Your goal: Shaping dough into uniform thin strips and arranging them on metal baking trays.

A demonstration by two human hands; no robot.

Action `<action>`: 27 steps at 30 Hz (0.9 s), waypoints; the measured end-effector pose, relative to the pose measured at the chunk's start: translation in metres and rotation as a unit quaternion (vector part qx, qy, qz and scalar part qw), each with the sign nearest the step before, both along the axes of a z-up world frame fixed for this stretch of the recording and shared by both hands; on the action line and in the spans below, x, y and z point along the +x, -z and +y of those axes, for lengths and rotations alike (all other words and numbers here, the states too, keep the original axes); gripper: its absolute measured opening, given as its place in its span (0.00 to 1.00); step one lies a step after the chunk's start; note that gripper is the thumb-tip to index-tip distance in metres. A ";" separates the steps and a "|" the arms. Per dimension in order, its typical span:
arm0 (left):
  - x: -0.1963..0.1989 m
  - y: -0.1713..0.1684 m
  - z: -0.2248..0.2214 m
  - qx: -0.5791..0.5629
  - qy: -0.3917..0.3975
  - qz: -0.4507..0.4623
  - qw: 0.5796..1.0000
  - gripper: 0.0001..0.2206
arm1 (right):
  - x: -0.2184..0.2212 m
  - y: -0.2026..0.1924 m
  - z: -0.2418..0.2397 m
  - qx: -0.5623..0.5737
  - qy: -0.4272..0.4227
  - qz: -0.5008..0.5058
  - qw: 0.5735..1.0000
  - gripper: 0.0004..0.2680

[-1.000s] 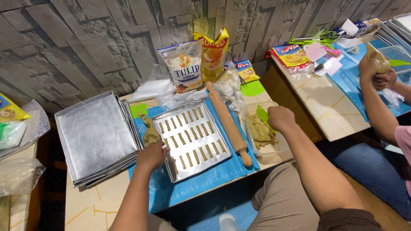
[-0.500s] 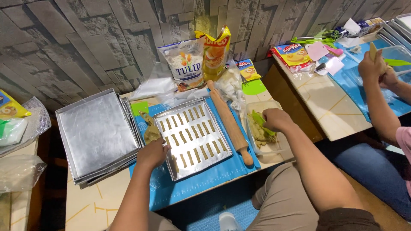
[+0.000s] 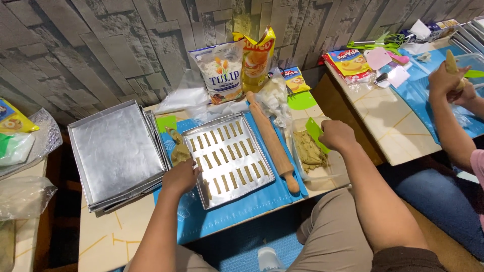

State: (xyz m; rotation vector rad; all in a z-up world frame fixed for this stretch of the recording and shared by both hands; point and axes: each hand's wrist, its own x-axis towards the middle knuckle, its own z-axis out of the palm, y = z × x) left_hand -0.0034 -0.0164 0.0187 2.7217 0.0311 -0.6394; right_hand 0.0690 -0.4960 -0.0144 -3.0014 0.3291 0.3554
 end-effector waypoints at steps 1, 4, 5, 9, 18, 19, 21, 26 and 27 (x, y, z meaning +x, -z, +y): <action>0.001 0.002 0.001 0.000 0.000 0.001 1.000 0.22 | -0.001 0.001 0.001 0.000 0.000 0.001 1.000 0.12; 0.004 0.005 0.005 0.008 0.012 -0.004 1.000 0.22 | -0.006 -0.011 0.012 -0.008 0.008 -0.013 1.000 0.13; 0.003 0.002 0.006 0.003 0.004 -0.013 1.000 0.22 | -0.011 -0.023 0.021 -0.004 0.004 -0.041 0.999 0.13; 0.010 0.008 0.013 -0.028 -0.044 -0.053 0.997 0.22 | -0.029 -0.054 0.057 0.098 -0.043 -0.162 0.981 0.12; 0.013 0.001 0.024 -0.071 -0.102 -0.123 0.985 0.19 | -0.080 -0.009 0.189 0.211 -0.361 -0.134 0.898 0.10; 0.012 0.000 0.023 -0.070 -0.105 -0.122 0.984 0.19 | -0.086 -0.005 0.200 0.213 -0.364 -0.133 0.897 0.10; 0.012 -0.003 0.020 -0.072 -0.108 -0.133 0.983 0.18 | -0.098 0.004 0.222 0.199 -0.460 -0.170 0.849 0.07; 0.012 0.005 0.024 -0.080 -0.095 -0.127 0.984 0.18 | -0.099 0.049 0.245 0.139 -0.521 -0.185 0.822 0.08; 0.013 0.007 0.024 -0.082 -0.092 -0.129 0.984 0.18 | -0.098 0.050 0.248 0.132 -0.535 -0.184 0.814 0.08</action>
